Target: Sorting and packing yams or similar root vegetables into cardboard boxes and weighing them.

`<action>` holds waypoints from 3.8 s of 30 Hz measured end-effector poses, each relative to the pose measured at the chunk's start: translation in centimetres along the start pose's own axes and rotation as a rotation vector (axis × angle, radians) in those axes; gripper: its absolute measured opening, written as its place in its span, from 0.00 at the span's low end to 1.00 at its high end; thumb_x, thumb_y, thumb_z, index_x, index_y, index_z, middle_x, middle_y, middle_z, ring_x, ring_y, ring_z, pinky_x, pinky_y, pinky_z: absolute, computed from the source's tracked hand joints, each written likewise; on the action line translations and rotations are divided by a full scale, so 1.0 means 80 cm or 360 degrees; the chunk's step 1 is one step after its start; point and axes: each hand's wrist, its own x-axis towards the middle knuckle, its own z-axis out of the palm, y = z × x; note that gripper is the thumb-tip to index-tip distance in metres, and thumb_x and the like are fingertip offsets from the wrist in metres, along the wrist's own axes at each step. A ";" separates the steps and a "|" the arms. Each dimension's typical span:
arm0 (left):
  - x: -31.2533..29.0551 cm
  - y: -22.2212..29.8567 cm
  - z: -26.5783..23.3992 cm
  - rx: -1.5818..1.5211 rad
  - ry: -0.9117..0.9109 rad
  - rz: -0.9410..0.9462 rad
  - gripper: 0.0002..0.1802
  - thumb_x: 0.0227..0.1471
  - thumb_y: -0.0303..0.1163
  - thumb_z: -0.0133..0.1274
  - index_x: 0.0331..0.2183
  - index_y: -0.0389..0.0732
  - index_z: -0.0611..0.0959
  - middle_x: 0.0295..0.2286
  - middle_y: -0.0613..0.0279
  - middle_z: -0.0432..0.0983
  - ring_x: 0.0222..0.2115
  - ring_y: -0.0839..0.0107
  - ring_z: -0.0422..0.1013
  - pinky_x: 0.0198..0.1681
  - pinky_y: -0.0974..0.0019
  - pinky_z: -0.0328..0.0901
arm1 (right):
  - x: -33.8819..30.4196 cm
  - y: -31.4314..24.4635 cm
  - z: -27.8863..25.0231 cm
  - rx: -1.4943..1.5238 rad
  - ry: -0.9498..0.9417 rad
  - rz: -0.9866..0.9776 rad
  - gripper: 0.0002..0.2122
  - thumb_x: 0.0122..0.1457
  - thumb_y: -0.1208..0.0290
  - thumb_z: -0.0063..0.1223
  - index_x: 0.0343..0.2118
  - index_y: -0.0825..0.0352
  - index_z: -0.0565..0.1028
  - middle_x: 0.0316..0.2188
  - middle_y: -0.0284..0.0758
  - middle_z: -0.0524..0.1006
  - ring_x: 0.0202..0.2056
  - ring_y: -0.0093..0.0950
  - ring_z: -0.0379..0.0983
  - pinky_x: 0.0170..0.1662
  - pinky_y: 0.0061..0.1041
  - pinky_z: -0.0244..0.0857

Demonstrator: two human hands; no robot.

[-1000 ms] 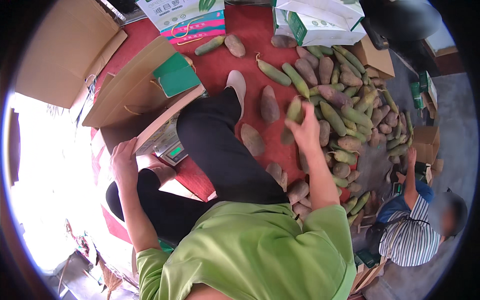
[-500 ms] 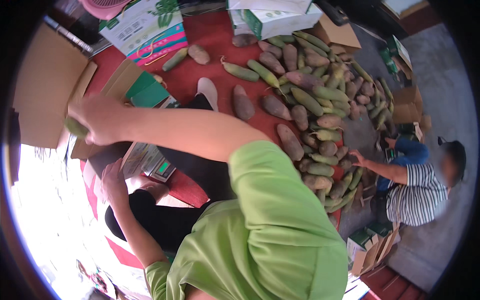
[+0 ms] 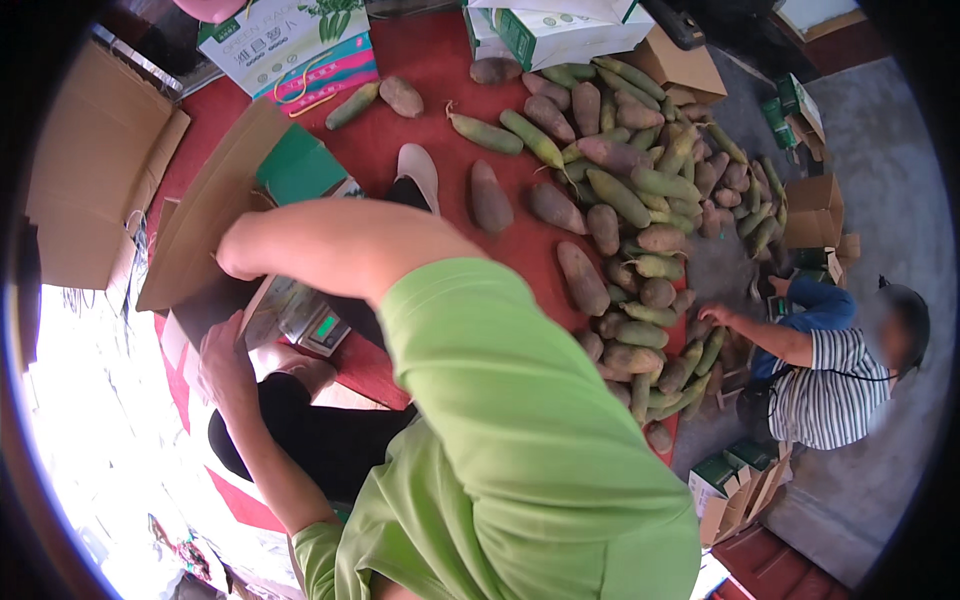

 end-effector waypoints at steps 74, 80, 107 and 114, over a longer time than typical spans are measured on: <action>0.005 0.005 -0.003 -0.0092 -0.0044 -0.0063 0.16 0.44 0.25 0.50 0.38 0.44 0.83 0.35 0.66 0.77 0.39 0.64 0.72 0.43 0.61 0.65 | -0.281 0.155 0.037 0.1935 0.1646 0.0493 0.41 0.34 0.73 0.71 0.56 0.68 0.63 0.51 0.37 0.69 0.54 0.30 0.65 0.56 0.30 0.60; -0.004 -0.003 -0.006 -0.0048 -0.0092 -0.0085 0.18 0.44 0.24 0.50 0.40 0.45 0.83 0.35 0.66 0.77 0.39 0.65 0.71 0.44 0.62 0.64 | -0.185 0.085 -0.083 0.0865 0.1431 -0.0304 0.39 0.31 0.72 0.70 0.53 0.62 0.67 0.49 0.36 0.72 0.51 0.32 0.69 0.54 0.32 0.63; 0.000 -0.018 -0.008 -0.0150 -0.0149 0.0125 0.19 0.40 0.28 0.51 0.39 0.38 0.79 0.36 0.61 0.75 0.37 0.65 0.71 0.39 0.63 0.66 | 0.124 -0.006 0.100 -0.0467 -0.0413 -0.0516 0.24 0.46 0.71 0.59 0.50 0.55 0.71 0.49 0.36 0.70 0.55 0.37 0.62 0.50 0.44 0.62; 0.001 -0.016 -0.010 -0.0172 -0.0185 0.0084 0.18 0.41 0.27 0.51 0.40 0.40 0.80 0.36 0.63 0.75 0.38 0.66 0.72 0.40 0.63 0.66 | 0.149 -0.041 0.126 -0.0464 -0.0230 -0.0619 0.14 0.57 0.68 0.46 0.47 0.56 0.74 0.46 0.35 0.72 0.54 0.33 0.65 0.48 0.42 0.64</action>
